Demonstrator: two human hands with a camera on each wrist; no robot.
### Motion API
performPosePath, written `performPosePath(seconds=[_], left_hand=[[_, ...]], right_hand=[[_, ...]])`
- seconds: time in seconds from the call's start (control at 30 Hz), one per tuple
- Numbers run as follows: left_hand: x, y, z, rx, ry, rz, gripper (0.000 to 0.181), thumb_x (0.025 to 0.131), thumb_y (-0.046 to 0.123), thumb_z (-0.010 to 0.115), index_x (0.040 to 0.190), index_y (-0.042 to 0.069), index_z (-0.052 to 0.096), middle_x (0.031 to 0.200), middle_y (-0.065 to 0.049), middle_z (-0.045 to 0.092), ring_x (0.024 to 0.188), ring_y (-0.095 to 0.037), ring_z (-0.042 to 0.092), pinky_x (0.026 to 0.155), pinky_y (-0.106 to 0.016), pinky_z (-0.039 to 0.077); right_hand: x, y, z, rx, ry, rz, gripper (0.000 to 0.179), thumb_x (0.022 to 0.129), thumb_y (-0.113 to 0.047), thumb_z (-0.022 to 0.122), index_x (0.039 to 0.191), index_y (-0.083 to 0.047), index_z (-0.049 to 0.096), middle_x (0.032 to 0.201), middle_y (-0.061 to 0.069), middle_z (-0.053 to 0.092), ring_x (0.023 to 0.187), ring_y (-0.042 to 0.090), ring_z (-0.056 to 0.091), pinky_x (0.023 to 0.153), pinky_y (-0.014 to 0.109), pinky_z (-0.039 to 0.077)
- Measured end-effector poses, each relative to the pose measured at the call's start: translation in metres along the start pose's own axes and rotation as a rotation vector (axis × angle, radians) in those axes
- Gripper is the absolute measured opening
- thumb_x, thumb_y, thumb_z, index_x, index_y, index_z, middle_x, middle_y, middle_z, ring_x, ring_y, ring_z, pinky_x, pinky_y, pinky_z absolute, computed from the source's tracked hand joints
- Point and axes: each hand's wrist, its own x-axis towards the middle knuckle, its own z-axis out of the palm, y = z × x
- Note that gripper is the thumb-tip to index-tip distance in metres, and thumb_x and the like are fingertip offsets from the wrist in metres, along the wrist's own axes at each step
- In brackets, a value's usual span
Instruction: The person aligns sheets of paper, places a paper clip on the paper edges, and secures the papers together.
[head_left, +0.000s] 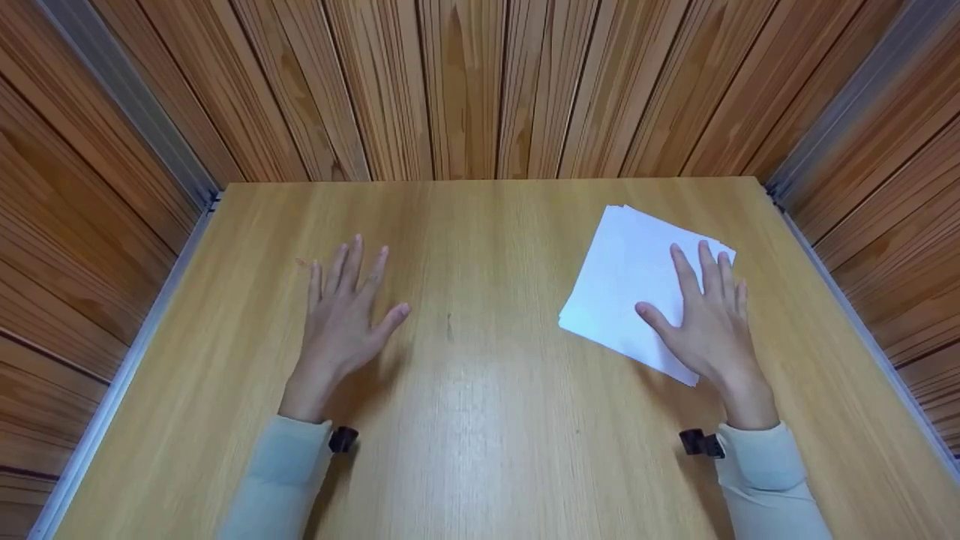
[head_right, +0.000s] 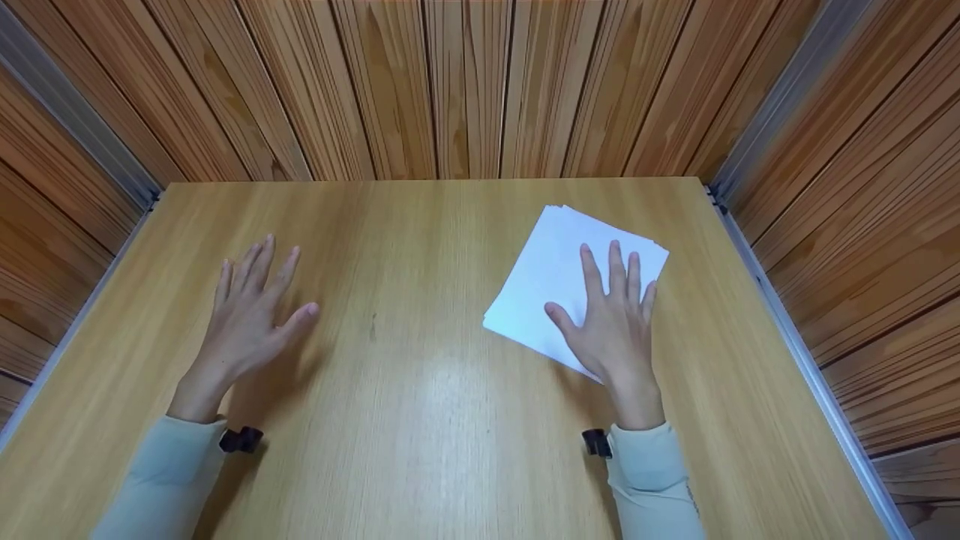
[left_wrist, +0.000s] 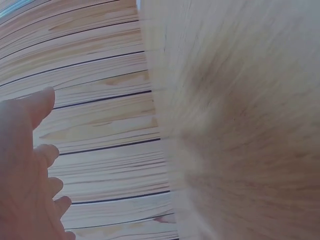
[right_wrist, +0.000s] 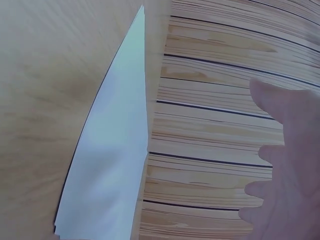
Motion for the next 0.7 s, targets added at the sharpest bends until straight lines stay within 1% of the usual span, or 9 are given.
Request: performPosePath(seconds=[0.17,0.27,0.37,0.43,0.53,0.6,0.7], left_hand=[[0.006,0.005,0.002,-0.029,0.001,0.019,0.084,0.105,0.059,0.055,0.171,0.02,0.02,0.178,-0.016,0.004,0.164,-0.037,0.002,0.128,-0.065,-0.004],[0.01,0.007,0.004,-0.056,-0.009,0.021,0.084,0.105,0.056,0.057,0.171,0.021,0.02,0.179,-0.014,0.002,0.165,-0.036,0.002,0.128,-0.064,-0.005],[0.014,0.009,0.006,-0.067,-0.01,0.024,0.084,0.105,0.055,0.058,0.171,0.021,0.02,0.179,-0.014,0.004,0.164,-0.036,0.005,0.128,-0.064,-0.003],[0.016,0.011,0.007,-0.076,-0.012,0.03,0.083,0.105,0.055,0.058,0.171,0.02,0.021,0.179,-0.015,0.006,0.164,-0.038,0.007,0.128,-0.064,-0.002],[0.019,0.013,0.008,-0.087,-0.011,0.041,0.083,0.106,0.056,0.057,0.171,0.021,0.021,0.178,-0.016,0.007,0.164,-0.039,0.009,0.128,-0.064,0.0],[0.021,0.014,0.01,-0.103,-0.013,0.045,0.082,0.106,0.056,0.056,0.171,0.02,0.021,0.178,-0.017,0.008,0.164,-0.039,0.009,0.129,-0.064,0.0],[0.022,0.016,0.012,-0.122,-0.021,0.044,0.082,0.106,0.056,0.055,0.171,0.02,0.02,0.178,-0.017,0.007,0.164,-0.038,0.008,0.129,-0.064,0.001]], right_hand=[[0.002,0.009,-0.004,0.031,-0.006,0.038,0.097,0.1,-0.06,0.061,0.172,-0.018,0.011,0.178,0.02,-0.003,0.162,0.047,-0.009,0.123,0.073,-0.007],[0.005,0.013,-0.007,0.058,-0.017,0.069,0.097,0.1,-0.061,0.06,0.173,-0.02,0.01,0.178,0.018,-0.003,0.162,0.047,-0.008,0.12,0.079,0.0],[0.008,0.018,-0.012,0.088,-0.032,0.095,0.096,0.101,-0.061,0.059,0.173,-0.022,0.008,0.178,0.017,-0.005,0.162,0.048,-0.007,0.114,0.085,0.005],[0.011,0.021,-0.015,0.105,-0.032,0.099,0.095,0.102,-0.06,0.059,0.173,-0.021,0.008,0.178,0.019,-0.004,0.161,0.049,-0.006,0.112,0.087,0.008],[0.015,0.026,-0.018,0.124,-0.033,0.098,0.095,0.103,-0.056,0.06,0.172,-0.018,0.009,0.177,0.023,-0.003,0.161,0.052,-0.004,0.111,0.088,0.008],[0.017,0.03,-0.019,0.13,-0.032,0.096,0.095,0.103,-0.055,0.061,0.172,-0.016,0.009,0.176,0.025,-0.002,0.16,0.053,-0.002,0.111,0.088,0.011],[0.02,0.034,-0.02,0.14,-0.038,0.108,0.095,0.103,-0.055,0.061,0.172,-0.016,0.009,0.176,0.024,-0.002,0.159,0.055,0.002,0.11,0.088,0.015]])
